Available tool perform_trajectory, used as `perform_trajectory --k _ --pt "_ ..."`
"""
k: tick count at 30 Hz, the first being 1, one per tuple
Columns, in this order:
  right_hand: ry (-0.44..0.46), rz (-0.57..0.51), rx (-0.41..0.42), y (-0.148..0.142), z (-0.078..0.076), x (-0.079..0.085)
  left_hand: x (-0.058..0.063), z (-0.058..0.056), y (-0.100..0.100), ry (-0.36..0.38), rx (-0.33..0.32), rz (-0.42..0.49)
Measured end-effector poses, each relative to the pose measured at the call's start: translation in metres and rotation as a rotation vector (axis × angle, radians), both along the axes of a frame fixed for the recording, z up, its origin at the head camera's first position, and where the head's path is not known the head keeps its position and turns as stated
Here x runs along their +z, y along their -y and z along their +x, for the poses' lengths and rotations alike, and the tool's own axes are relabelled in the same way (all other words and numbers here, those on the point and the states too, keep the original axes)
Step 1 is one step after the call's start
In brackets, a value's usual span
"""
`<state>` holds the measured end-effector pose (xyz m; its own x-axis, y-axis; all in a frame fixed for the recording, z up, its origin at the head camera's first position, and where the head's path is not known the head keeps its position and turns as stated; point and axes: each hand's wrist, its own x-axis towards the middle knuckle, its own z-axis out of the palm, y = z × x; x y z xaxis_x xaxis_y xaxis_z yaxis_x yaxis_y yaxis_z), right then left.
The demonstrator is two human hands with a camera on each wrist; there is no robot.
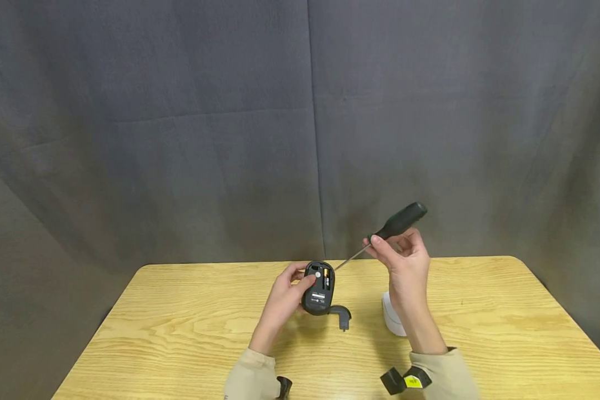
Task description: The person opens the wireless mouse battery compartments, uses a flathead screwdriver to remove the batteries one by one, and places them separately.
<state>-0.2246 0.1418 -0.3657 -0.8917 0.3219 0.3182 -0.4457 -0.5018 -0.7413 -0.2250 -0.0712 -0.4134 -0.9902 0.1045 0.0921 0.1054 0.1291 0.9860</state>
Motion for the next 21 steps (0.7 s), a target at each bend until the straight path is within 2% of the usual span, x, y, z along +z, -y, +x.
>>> perform_trajectory --k 5,8,21 --pt "-0.022 0.005 -0.048 0.006 0.000 -0.002 0.005 0.003 -0.005 -0.028 0.006 0.011" --pt "-0.031 0.015 -0.070 0.008 0.000 -0.004 0.006 0.006 -0.007 -0.015 0.007 0.030" --pt "-0.041 0.124 -0.125 0.015 0.007 -0.007 0.002 0.009 -0.011 -0.029 0.033 0.039"
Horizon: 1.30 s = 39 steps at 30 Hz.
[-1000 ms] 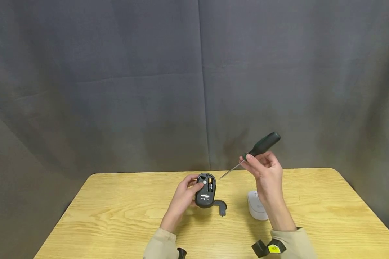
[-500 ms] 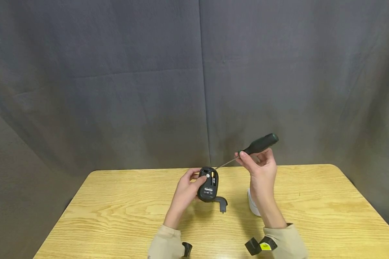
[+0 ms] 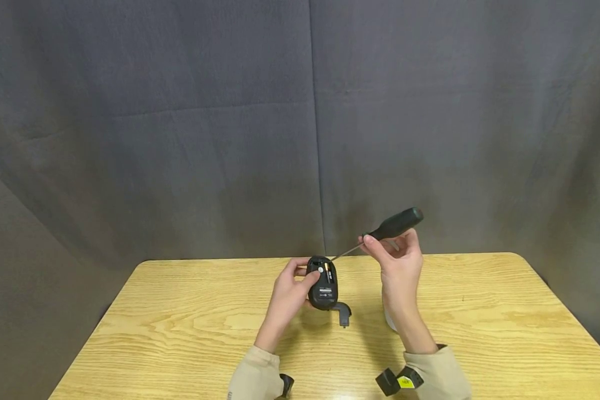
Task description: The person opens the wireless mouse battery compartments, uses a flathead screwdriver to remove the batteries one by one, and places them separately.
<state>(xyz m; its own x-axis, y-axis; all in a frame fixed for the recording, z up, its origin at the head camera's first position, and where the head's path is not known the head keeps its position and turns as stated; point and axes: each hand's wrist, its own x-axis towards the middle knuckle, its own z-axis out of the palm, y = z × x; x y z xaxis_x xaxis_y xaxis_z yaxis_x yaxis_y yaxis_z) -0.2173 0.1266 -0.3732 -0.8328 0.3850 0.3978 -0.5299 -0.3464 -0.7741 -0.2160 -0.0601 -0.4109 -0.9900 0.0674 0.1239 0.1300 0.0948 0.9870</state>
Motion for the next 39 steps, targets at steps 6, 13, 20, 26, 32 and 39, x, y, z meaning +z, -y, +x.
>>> perform_trajectory --k 6,13,20,26,32,39 --pt "-0.010 0.087 -0.052 0.005 0.002 -0.002 -0.001 0.003 -0.004 0.003 0.019 -0.004" --pt "0.000 0.149 -0.075 0.008 0.002 -0.002 -0.004 0.003 -0.009 0.007 0.072 0.015" --pt "0.020 0.185 -0.037 0.010 0.002 -0.002 -0.006 0.000 -0.013 -0.005 0.130 0.017" --pt "0.005 0.173 -0.023 0.009 0.005 -0.002 -0.005 0.002 -0.015 -0.017 0.136 0.023" --pt "0.003 0.232 -0.097 0.007 0.006 -0.002 -0.003 0.003 -0.018 -0.019 0.137 0.019" --pt "-0.032 0.330 -0.146 0.011 0.007 -0.005 -0.003 0.004 -0.017 -0.053 0.159 -0.017"
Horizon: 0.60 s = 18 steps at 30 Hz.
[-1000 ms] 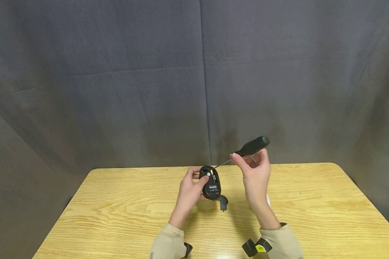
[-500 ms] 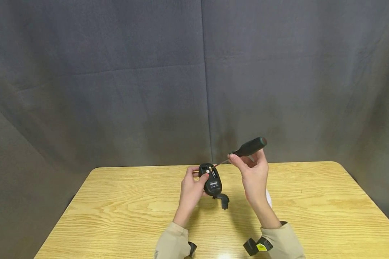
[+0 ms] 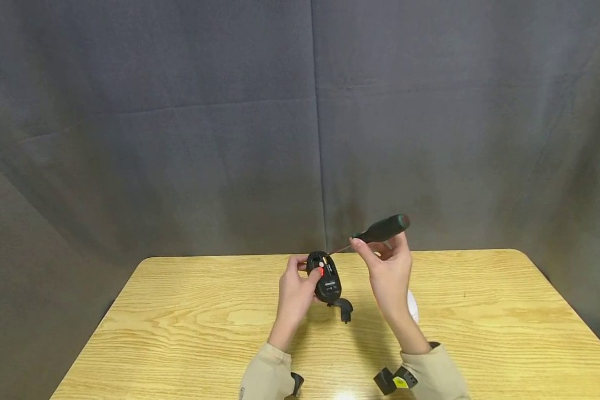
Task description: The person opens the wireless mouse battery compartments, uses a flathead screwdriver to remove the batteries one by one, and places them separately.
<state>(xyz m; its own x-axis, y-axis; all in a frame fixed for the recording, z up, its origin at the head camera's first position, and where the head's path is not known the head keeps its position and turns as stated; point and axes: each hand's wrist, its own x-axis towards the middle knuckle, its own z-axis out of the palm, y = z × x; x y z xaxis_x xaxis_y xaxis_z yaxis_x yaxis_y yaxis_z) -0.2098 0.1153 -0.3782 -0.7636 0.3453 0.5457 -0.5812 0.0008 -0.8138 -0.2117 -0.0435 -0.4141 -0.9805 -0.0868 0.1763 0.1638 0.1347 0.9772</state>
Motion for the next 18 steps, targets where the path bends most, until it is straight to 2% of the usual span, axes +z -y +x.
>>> perform_trajectory --k 5,9,13,16,18 --pt "-0.054 0.042 0.012 0.003 -0.001 -0.003 0.000 0.002 0.001 -0.028 -0.015 -0.069" --pt "0.011 0.064 0.023 0.000 -0.004 -0.005 -0.003 0.001 0.004 -0.012 -0.033 -0.103" --pt "0.085 0.001 0.158 -0.010 -0.010 -0.009 -0.003 0.001 0.007 -0.021 -0.040 -0.138" --pt "0.075 -0.065 0.286 -0.017 -0.014 -0.012 -0.002 0.000 0.008 -0.027 -0.064 -0.167" --pt "0.054 -0.067 0.338 -0.021 -0.015 -0.013 -0.001 0.000 0.009 -0.030 -0.083 -0.189"
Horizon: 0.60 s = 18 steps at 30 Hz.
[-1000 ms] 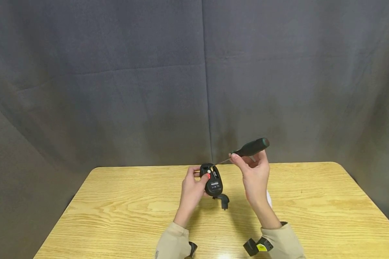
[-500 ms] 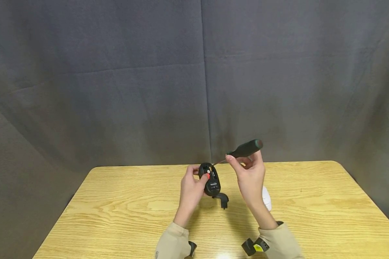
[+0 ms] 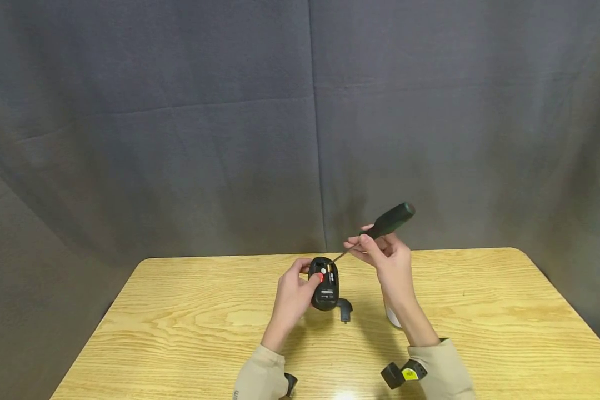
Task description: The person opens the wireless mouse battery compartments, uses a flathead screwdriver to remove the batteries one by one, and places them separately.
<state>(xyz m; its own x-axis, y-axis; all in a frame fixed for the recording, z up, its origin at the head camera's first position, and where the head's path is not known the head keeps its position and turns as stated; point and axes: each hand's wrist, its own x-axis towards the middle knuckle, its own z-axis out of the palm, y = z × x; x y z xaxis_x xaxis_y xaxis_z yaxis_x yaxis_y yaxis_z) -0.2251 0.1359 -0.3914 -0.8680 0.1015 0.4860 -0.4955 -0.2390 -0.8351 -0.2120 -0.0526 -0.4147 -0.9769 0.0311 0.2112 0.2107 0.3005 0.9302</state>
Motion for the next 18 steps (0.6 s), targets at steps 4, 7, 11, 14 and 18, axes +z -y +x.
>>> perform_trajectory --k 4,7,11,14,18 --pt "-0.018 0.034 0.074 -0.0023 0.0000 -0.0004 0.0009 -0.0004 0.0015 -0.022 -0.030 -0.064" --pt "0.009 0.041 0.101 -0.0016 0.0001 -0.0003 0.0008 -0.0009 0.0029 -0.033 -0.044 -0.104" --pt "0.058 -0.017 0.086 -0.0022 -0.0018 -0.0008 0.0006 -0.0011 0.0045 -0.029 -0.057 -0.123" --pt "0.089 -0.072 0.068 -0.0041 -0.0029 -0.0015 0.0004 -0.0006 0.0052 -0.029 -0.065 -0.133" --pt "0.127 -0.093 0.058 -0.0014 -0.0021 -0.0005 -0.0016 -0.0015 0.0086 -0.034 -0.065 -0.140"
